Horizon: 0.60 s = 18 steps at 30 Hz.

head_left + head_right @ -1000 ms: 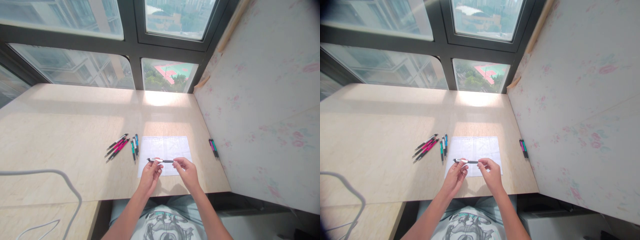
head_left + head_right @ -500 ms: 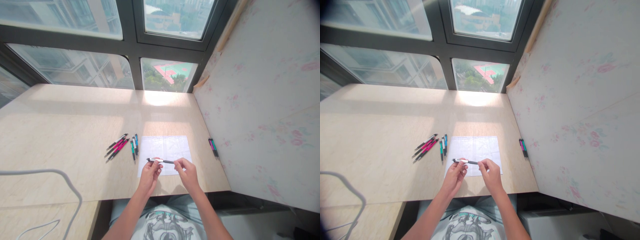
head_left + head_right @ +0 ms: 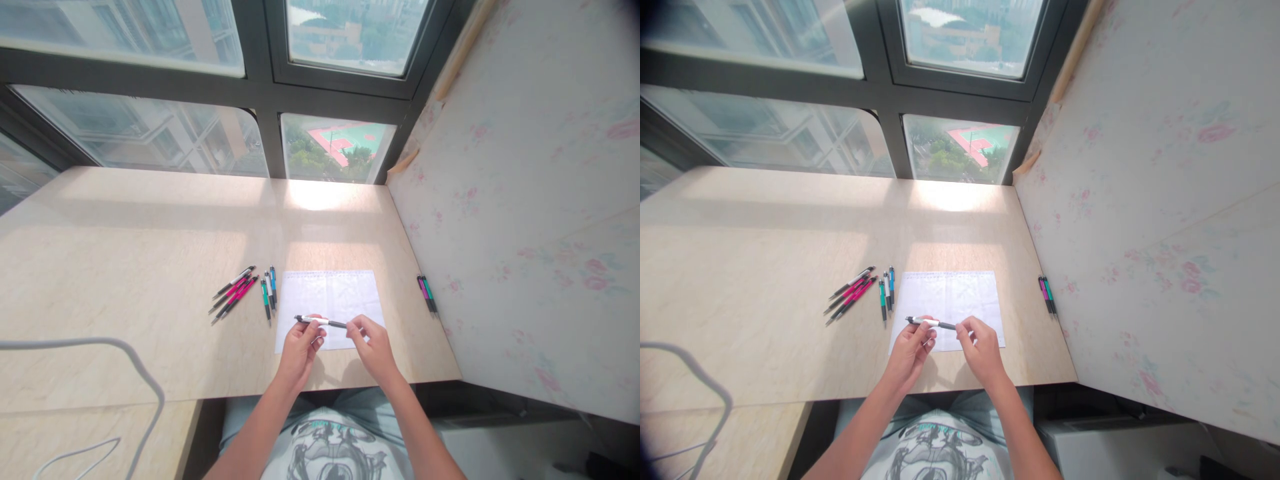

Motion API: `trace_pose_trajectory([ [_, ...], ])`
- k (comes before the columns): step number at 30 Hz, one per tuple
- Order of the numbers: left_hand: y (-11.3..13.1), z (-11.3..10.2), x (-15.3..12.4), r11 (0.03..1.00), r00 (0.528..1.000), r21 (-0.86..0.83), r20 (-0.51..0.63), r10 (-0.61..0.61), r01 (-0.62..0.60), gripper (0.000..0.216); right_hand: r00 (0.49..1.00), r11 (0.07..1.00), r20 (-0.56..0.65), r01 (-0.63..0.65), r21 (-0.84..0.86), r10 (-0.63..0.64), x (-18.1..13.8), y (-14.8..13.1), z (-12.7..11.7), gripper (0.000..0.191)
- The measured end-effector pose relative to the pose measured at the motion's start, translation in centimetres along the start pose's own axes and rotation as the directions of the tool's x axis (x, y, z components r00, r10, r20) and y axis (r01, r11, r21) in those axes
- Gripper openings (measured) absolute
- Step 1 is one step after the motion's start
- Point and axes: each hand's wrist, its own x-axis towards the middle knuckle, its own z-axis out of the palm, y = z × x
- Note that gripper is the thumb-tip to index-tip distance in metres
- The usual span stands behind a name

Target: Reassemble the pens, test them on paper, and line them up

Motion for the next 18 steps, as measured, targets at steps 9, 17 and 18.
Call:
trace_pose_trajectory([
  [9, -0.52, -0.15, 0.05, 1.000, 1.000, 0.011, -0.011, 0.003, -0.003, 0.031, 0.999, 0.999, -0.028, -0.020, 0.034, 0.021, 0.09, 0.29, 0.15, 0.024],
  [17, -0.83, -0.44, -0.19, 1.000, 1.000, 0.026, -0.005, -0.010, 0.010, 0.030, 0.995, 0.995, 0.010, -0.096, 0.020, 0.096, -0.49, 0.88, 0.60, 0.036],
  [18, -0.84, -0.49, -0.21, 1.000, 1.000, 0.022, -0.014, -0.007, 0.007, 0.030, 0.996, 0.995, 0.011, -0.090, 0.047, 0.090, -0.56, 0.94, 0.74, 0.028],
])
